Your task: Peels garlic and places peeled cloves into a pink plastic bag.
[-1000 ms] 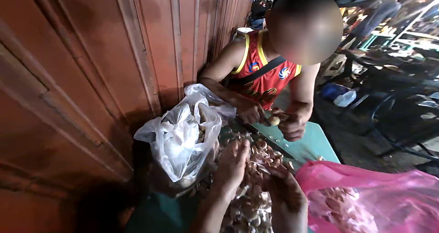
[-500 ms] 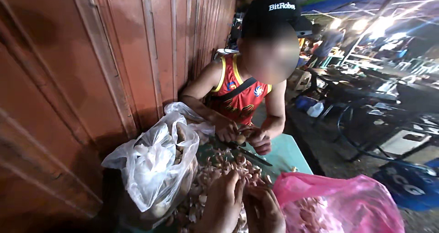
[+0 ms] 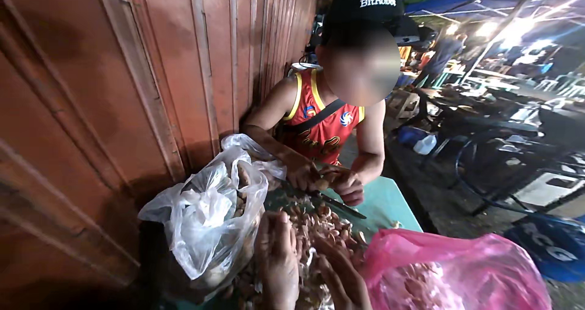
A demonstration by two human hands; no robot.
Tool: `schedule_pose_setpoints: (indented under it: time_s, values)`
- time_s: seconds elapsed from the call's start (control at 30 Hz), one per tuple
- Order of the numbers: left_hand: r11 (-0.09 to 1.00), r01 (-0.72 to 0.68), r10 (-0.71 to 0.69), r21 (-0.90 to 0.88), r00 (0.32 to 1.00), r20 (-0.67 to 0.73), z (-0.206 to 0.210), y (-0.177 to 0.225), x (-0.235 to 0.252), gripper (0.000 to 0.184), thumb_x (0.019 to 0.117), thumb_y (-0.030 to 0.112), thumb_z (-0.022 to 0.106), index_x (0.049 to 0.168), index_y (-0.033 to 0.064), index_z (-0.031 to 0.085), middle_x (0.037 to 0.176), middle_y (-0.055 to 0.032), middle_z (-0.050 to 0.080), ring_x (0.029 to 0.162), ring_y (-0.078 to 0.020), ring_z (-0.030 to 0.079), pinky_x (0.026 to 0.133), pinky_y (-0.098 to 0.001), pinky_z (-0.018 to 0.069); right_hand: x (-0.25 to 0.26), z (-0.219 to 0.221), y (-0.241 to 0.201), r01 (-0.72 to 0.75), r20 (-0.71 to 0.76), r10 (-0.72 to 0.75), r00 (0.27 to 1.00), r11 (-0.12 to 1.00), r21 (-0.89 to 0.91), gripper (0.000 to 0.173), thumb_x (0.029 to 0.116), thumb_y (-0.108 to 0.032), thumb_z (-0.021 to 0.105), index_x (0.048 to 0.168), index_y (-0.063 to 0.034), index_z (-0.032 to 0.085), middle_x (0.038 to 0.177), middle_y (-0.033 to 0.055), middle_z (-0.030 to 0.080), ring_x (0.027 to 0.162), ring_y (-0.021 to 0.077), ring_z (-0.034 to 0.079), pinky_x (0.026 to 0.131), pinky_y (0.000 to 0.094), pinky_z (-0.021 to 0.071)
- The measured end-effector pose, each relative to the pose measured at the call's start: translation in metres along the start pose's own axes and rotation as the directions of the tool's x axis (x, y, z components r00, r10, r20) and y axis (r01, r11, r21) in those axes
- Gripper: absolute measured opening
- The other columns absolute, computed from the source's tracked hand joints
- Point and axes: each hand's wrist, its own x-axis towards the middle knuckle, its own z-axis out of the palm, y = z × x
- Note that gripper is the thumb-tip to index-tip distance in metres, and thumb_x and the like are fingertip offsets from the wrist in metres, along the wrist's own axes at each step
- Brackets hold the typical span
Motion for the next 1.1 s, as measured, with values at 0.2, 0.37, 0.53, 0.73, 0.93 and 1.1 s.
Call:
schedule_pose_setpoints:
  time_s: [0.2, 0.37, 0.53, 0.73, 0.93, 1.1]
  values:
    - [0.987, -0.111, 0.105, 0.113, 0.993, 0.054, -0.004, -0.011, -0.002, 0.015, 0.1033, 0.006, 0.047, 0.093, 0.0087, 0.058, 0.062, 0.0079, 0.048, 0.047, -0.001, 0.045, 0.046, -0.0179, 0.0447, -0.007, 0.021, -0.004, -0.051, -0.07, 0.074, 0.995, 0.956, 0.288, 0.013, 0.093, 0.007, 0.059, 0.097, 0.0008, 0.069, 0.087, -0.008, 0.074, 0.081, -0.003, 0.069, 0.078, 0.0195, 0.0593]
    - [0.774, -0.31, 0.191, 0.552, 0.946, 0.264, -0.005, -0.026, -0.017, 0.021, 0.0963, 0.014, 0.056, 0.096, -0.0028, 0.069, 0.094, -0.0094, 0.065, 0.094, -0.0102, 0.062, 0.091, -0.0261, 0.0509, -0.002, 0.015, 0.017, 0.168, -0.229, -0.155, 0.961, 0.985, 0.035, 0.011, 0.089, 0.005, 0.064, 0.094, 0.0123, 0.07, 0.092, 0.0053, 0.068, 0.082, -0.0063, 0.061, 0.076, 0.0131, 0.0535]
    - [0.623, -0.452, 0.159, 0.639, 0.872, 0.462, -0.007, -0.034, -0.023, 0.025, 0.1, 0.014, 0.049, 0.097, -0.0024, 0.068, 0.096, -0.0159, 0.066, 0.097, -0.0232, 0.065, 0.091, -0.0351, 0.0528, 0.001, 0.005, 0.005, 0.101, -0.268, -0.145, 0.953, 0.98, -0.172, 0.02, 0.0836, 0.011, 0.062, 0.1, 0.0121, 0.073, 0.103, 0.0187, 0.064, 0.095, 0.0037, 0.062, 0.082, 0.0138, 0.0515]
    - [0.526, -0.502, 0.163, 0.687, 0.852, 0.498, -0.009, -0.032, -0.015, 0.025, 0.0974, 0.01, 0.051, 0.095, -0.0063, 0.07, 0.095, -0.0211, 0.069, 0.093, -0.03, 0.068, 0.087, -0.0375, 0.0559, -0.003, 0.004, 0.003, 0.095, -0.111, -0.11, 0.988, 0.987, -0.133, 0.03, 0.0914, 0.008, 0.05, 0.114, 0.0161, 0.067, 0.11, 0.0221, 0.058, 0.105, 0.0109, 0.057, 0.093, 0.0197, 0.0486]
    - [0.525, -0.431, 0.083, 0.734, 0.884, 0.46, -0.013, -0.021, -0.01, 0.036, 0.105, 0.02, 0.047, 0.101, -0.007, 0.071, 0.092, -0.0183, 0.072, 0.088, -0.0269, 0.071, 0.084, -0.0429, 0.057, -0.002, 0.004, 0.007, 0.13, -0.127, -0.133, 0.983, 0.991, -0.032, 0.034, 0.094, 0.008, 0.052, 0.126, 0.0153, 0.062, 0.105, 0.018, 0.065, 0.088, 0.0078, 0.064, 0.079, 0.0223, 0.0563]
    - [0.576, -0.417, 0.032, 0.703, 0.871, 0.491, -0.012, -0.018, -0.016, 0.039, 0.1021, 0.033, 0.056, 0.088, -0.0012, 0.068, 0.07, -0.0098, 0.062, 0.064, -0.0185, 0.062, 0.063, -0.0371, 0.0531, 0.002, 0.006, 0.007, 0.204, -0.24, -0.157, 0.958, 0.961, 0.187, 0.019, 0.093, 0.011, 0.055, 0.108, 0.0012, 0.061, 0.094, -0.0055, 0.07, 0.077, -0.0002, 0.067, 0.071, 0.0213, 0.0603]
